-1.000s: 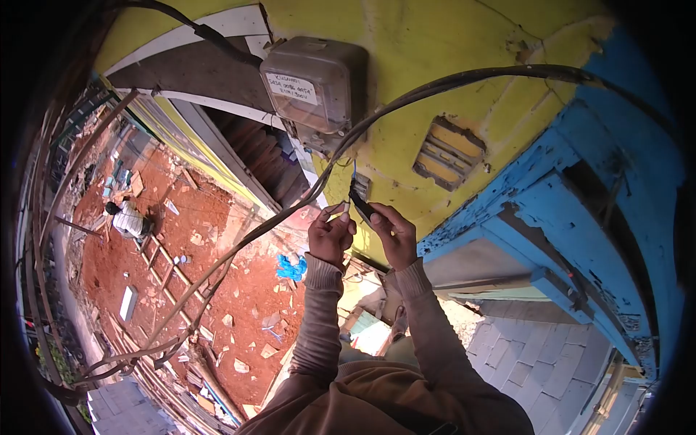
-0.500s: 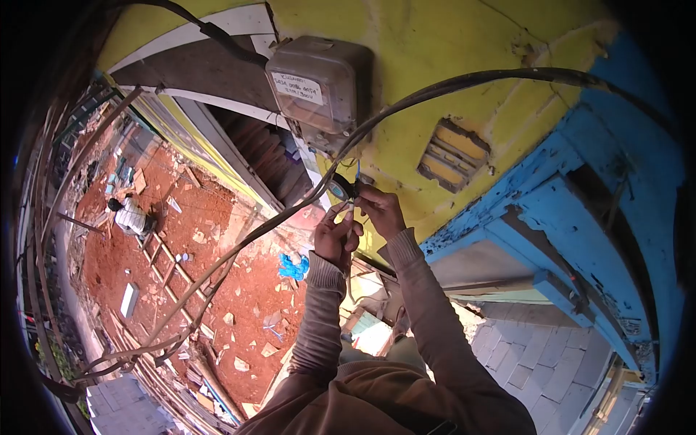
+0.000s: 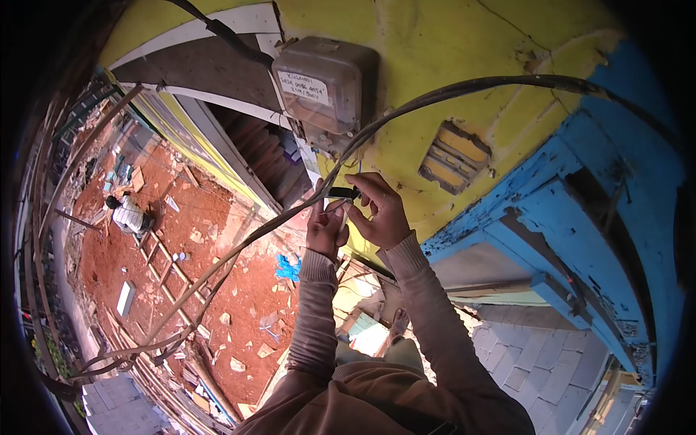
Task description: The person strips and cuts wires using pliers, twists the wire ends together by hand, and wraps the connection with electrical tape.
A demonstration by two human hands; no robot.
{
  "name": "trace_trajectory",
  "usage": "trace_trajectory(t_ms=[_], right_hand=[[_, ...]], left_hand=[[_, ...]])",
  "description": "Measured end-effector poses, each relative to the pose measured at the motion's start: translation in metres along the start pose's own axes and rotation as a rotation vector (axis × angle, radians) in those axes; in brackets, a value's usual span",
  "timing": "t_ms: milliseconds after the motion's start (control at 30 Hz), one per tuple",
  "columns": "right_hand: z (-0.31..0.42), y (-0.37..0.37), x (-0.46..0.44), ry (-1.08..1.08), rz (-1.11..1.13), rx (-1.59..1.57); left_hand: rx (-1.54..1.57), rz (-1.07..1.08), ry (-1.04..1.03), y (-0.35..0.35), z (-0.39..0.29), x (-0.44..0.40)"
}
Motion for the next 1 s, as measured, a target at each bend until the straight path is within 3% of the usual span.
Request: trace_trajectory(t_ms=[67,100,200,267,400,500,667,767,900,1000], right_hand=[[0.011,-0.010,-0.009,0.267,0.031,0.192],[0.009,-0.011,-0.013,0.268,0.031,0.195],[0.007,-0.017,-0.016,0.204,0.173,0.304],[0.011,-0.011,-0.011,0.142,0.120,0.063],[0.019,0.014,0.012,-0.093,0.169,-0.024],[-0.003,0.021,0.030,0.038,0.071,-0.193],[-0.069,0.018,0.048,-0.162,0.086,-0.201],[-0.070,0.006,0.043,-0.051,0.125,-0.329],[-0.091,-0.006,0.041,-0.233,0.162,-0.523],[-0.112,-0.020,0.029,-0.243,0.241,-0.593]], left_hand=[[0.021,0.038,-0.026,0.017,0.013,-0.007],[0.023,0.040,-0.027,0.012,0.010,-0.006],[0.026,0.028,-0.067,0.002,0.003,-0.001],[-0.027,-0.080,-0.080,0.005,0.001,0.000],[-0.053,-0.087,-0.001,0.008,-0.001,-0.001],[0.036,-0.075,0.032,0.010,0.007,0.000],[0.068,-0.096,0.099,-0.004,0.006,0.010],[0.064,-0.070,0.127,-0.003,0.007,0.012],[0.142,-0.097,0.140,0.003,0.013,0.011],[0.193,-0.045,0.158,0.001,0.019,0.010]])
Point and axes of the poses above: each hand's wrist, its own x-axis away from the middle knuckle, its own y-axis out of the back of the hand, z = x × y, the point moved 3 cm from there along -x, towards the middle knuckle, and after that the axes turned 1 degree about -x, right-handed, at the moved point
